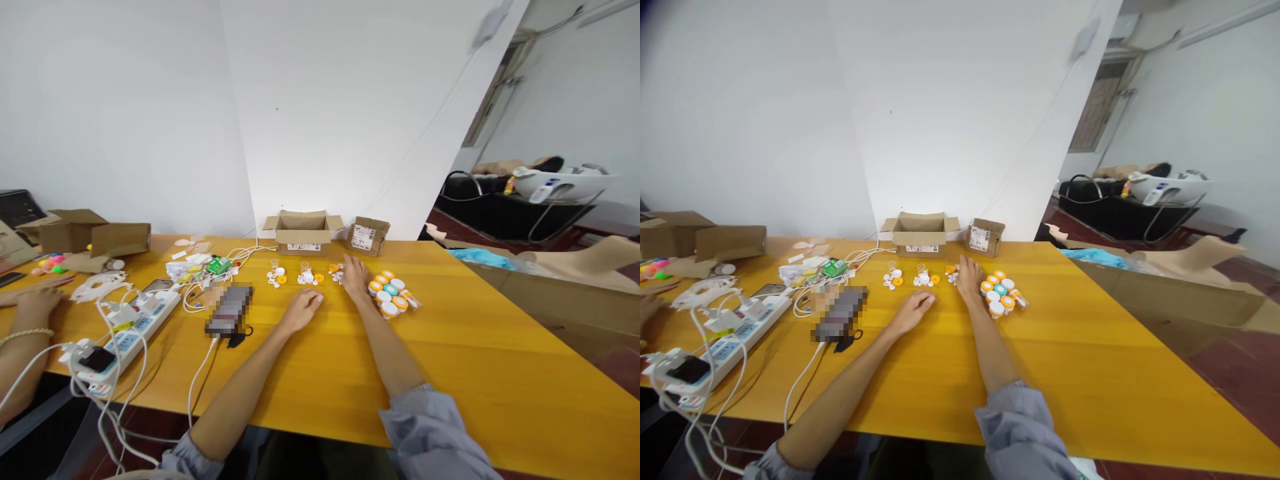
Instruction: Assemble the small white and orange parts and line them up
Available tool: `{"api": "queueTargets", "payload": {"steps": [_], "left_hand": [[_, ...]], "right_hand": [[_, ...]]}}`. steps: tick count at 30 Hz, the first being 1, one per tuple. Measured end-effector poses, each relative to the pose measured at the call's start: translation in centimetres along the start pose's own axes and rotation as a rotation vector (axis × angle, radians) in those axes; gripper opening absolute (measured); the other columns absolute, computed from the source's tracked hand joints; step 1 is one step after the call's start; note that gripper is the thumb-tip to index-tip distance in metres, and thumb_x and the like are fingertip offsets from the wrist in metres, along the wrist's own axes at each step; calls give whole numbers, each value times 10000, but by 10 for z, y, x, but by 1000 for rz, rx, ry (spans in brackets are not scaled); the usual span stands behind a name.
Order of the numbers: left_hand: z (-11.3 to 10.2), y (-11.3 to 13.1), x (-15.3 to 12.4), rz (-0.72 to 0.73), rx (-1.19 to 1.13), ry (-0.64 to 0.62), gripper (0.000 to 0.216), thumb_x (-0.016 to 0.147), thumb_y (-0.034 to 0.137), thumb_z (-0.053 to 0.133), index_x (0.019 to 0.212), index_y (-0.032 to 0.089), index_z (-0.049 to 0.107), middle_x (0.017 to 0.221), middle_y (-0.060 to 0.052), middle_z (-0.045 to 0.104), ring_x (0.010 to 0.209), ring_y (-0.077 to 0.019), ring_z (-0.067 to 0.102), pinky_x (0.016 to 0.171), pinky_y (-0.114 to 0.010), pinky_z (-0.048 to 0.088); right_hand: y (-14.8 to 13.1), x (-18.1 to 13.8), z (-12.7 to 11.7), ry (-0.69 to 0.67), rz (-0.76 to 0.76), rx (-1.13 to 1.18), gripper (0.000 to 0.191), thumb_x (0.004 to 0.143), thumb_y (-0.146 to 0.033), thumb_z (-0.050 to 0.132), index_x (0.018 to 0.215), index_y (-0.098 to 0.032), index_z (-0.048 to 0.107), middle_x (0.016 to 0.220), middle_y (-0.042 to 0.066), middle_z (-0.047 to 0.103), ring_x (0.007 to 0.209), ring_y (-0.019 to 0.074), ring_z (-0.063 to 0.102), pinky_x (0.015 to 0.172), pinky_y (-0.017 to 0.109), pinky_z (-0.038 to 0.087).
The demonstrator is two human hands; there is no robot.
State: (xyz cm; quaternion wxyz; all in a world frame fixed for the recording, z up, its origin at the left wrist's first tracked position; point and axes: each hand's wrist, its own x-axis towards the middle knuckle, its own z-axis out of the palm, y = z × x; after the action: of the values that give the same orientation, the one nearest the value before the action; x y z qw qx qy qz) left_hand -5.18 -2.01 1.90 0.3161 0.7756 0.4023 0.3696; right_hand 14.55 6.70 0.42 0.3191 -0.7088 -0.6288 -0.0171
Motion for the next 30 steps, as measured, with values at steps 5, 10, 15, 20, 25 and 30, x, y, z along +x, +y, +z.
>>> {"api": "queueTargets", "payload": {"steps": [5,10,15,20,25,30], "left_hand": [[0,-3,0,9,-3,22,340,951,488,504,912,221,711,1057,-46,745,1031,-235,643,1017,-372,488],[1,-2,1,-8,-2,7,331,954,476,503,913,218,708,1054,-48,742,1030,-233,641,1025,-366,479],[0,-3,2,25,-6,17,315,948,461,511,903,220,709,1027,-43,745,1015,-234,642,1015,-373,487],[0,-6,4,-10,0,15,294,930,450,539,922,220,722,1057,-40,746,1042,-236,635,1033,-374,476],[0,-4,7,7,7,3,272,935,412,527,877,222,713,1024,-39,739,1029,-230,634,1023,-364,476],[-2,-1,6,42,7,8,252,925,391,539,874,215,712,1021,-46,738,1022,-232,640,1019,-373,481]], "right_hand": [[-1,2,1,69,33,89,500,905,-171,395,1390,-160,515,1265,191,594,1097,318,576,956,447,432],[0,-2,0,70,137,177,479,852,-113,389,1313,-103,518,1175,204,626,1059,304,595,932,416,450],[-4,-8,-3,69,92,252,517,857,-107,343,1360,-133,461,1196,176,639,1110,280,601,980,404,449],[-12,-20,-2,118,161,192,546,932,-276,372,1433,-60,374,1323,284,577,1288,370,520,1070,516,388],[-26,-47,-2,65,246,51,739,946,-437,380,1492,54,298,1473,377,434,1450,446,353,1161,603,252],[-39,-69,-11,-51,203,-75,788,951,-478,408,1511,64,290,1509,362,412,1470,425,346,1201,588,188]]}}
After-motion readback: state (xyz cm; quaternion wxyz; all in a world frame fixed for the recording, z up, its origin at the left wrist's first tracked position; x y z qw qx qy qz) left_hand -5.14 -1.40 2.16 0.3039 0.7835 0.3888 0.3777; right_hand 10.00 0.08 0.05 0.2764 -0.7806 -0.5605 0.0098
